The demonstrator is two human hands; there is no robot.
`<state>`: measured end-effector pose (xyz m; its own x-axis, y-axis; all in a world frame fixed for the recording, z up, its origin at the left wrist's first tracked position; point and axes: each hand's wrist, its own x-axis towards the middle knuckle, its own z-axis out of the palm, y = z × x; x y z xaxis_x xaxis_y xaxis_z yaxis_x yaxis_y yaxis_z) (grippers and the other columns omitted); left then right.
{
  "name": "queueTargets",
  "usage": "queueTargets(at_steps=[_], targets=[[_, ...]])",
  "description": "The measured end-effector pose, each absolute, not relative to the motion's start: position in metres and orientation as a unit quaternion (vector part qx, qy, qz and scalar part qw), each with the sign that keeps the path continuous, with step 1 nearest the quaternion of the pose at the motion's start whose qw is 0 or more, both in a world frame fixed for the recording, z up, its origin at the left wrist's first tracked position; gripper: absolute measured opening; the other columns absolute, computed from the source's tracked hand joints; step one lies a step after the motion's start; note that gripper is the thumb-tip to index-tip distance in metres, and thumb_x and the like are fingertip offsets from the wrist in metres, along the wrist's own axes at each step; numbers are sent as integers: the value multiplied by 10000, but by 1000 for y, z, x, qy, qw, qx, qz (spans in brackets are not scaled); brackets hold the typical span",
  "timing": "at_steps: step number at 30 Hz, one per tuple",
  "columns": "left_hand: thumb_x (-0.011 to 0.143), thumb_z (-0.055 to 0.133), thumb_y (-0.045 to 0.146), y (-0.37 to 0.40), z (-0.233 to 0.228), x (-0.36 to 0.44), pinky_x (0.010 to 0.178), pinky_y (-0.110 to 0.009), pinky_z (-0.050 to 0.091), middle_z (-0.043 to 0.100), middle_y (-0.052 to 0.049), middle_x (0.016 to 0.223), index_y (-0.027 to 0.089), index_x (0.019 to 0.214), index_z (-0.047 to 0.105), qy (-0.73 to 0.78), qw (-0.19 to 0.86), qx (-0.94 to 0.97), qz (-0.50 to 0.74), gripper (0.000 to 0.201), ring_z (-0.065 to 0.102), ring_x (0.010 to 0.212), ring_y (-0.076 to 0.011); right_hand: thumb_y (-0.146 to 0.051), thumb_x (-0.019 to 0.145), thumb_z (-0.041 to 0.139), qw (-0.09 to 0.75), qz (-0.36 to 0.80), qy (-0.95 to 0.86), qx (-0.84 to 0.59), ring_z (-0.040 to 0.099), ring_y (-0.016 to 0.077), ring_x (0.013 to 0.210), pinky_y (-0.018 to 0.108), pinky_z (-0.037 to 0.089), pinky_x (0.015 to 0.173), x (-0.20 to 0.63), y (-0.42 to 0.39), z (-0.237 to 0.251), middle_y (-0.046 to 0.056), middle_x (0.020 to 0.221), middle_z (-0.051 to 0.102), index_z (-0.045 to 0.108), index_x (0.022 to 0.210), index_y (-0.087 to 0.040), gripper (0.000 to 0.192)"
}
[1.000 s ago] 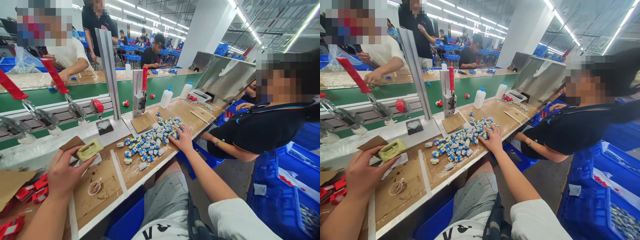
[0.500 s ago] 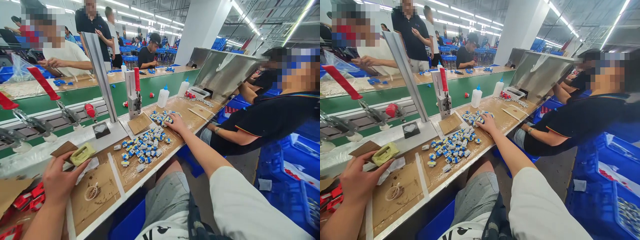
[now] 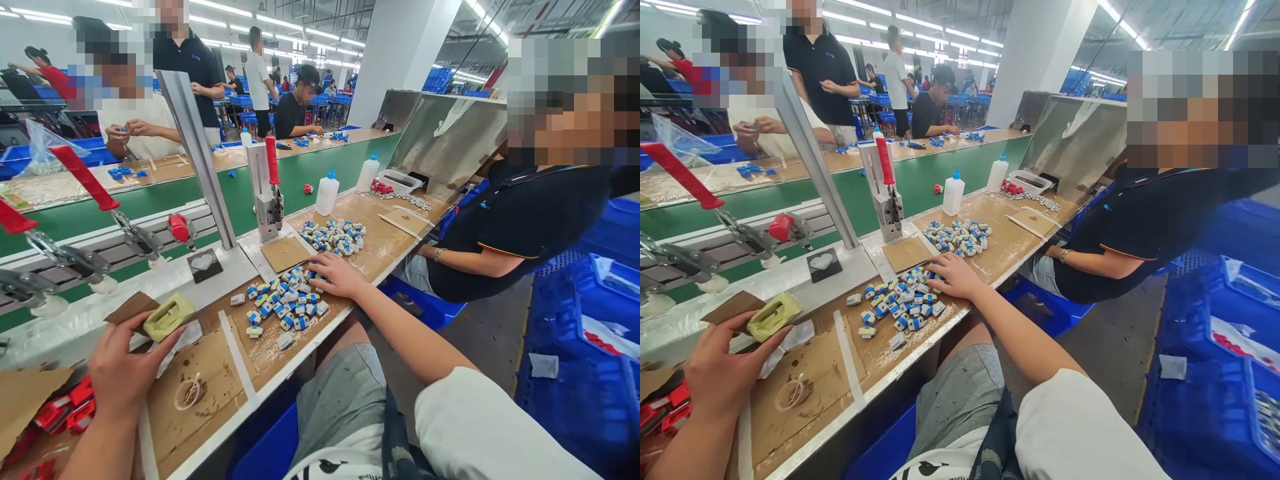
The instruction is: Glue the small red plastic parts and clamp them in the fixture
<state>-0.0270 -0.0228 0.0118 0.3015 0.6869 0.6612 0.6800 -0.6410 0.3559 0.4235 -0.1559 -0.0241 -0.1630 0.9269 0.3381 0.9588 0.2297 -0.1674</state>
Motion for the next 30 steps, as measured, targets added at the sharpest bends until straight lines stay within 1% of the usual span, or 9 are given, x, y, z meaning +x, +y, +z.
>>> queueTargets(at_steps=[3, 6, 11, 13, 15, 19, 23, 27, 30], targets=[[895, 708, 528, -20, 10, -28, 812, -502, 537, 609, -50, 913, 377, 1263, 654, 414, -5, 808, 419, 402, 645, 891, -352, -509, 1018, 587, 182, -79, -751, -629, 582, 328, 1257, 522, 447, 1112, 442, -157, -30, 156, 1403, 659, 743, 1247, -204, 412], [867, 754, 560, -14, 7, -28, 780, -448, 533, 633, -53, 902, 297, 1209, 681, 404, -30, 802, 440, 438, 647, 872, -325, -499, 991, 617, 177, -87, -746, -636, 555, 337, 1307, 521, 433, 1143, 463, -156, -31, 168, 1408, 655, 751, 1222, -192, 408], [874, 778, 540, -15, -1, -31, 825, -373, 544, 700, -73, 973, 208, 1170, 689, 385, -30, 825, 412, 454, 678, 908, -266, -547, 981, 626, 174, -148, -704, -672, 524, 395, 1376, 605, 386, 1165, 460, -156, -30, 172, 1440, 645, 709, 1340, -219, 494], [874, 793, 503, -16, -3, -32, 883, -352, 551, 725, -86, 1069, 202, 1207, 677, 398, -3, 829, 393, 463, 695, 992, -254, -499, 998, 613, 228, -188, -688, -663, 522, 405, 1400, 640, 374, 1167, 434, -158, -30, 158, 1450, 646, 668, 1413, -268, 479], [859, 815, 494, -17, -5, -31, 854, -326, 556, 724, -82, 1096, 211, 1216, 674, 423, 20, 817, 392, 476, 701, 964, -230, -442, 997, 628, 267, -172, -744, -588, 539, 367, 1412, 601, 412, 1171, 395, -163, -29, 112, 1460, 653, 637, 1452, -337, 467], [833, 843, 493, -22, -3, -29, 746, -298, 538, 710, -74, 1083, 216, 1185, 674, 465, 59, 787, 402, 479, 687, 851, -193, -430, 1014, 633, 172, -103, -892, -405, 546, 312, 1440, 545, 415, 1217, 311, -174, -25, 39, 1567, 588, 627, 1466, -358, 459], [810, 867, 472, -25, 0, -29, 729, -301, 527, 705, -73, 1113, 217, 1139, 659, 476, 87, 780, 397, 465, 695, 931, -222, -363, 1032, 624, 121, -116, -909, -382, 523, 334, 1470, 588, 405, 1225, 272, -161, -22, 32, 1599, 555, 656, 1437, -322, 409], [796, 880, 439, -25, 1, -29, 756, -330, 524, 692, -70, 1123, 215, 1104, 646, 491, 92, 781, 376, 448, 694, 969, -249, -299, 1050, 585, 86, -116, -913, -381, 595, 330, 1396, 568, 470, 1173, 274, -145, -22, 70, 1500, 650, 695, 1382, -268, 351], [790, 881, 455, -25, 2, -29, 745, -331, 517, 689, -63, 1111, 216, 1086, 640, 502, 112, 773, 371, 450, 694, 959, -251, -249, 1051, 577, 83, -123, -908, -391, 614, 315, 1370, 550, 475, 1161, 287, -140, -26, 66, 1440, 694, 706, 1363, -277, 339]])
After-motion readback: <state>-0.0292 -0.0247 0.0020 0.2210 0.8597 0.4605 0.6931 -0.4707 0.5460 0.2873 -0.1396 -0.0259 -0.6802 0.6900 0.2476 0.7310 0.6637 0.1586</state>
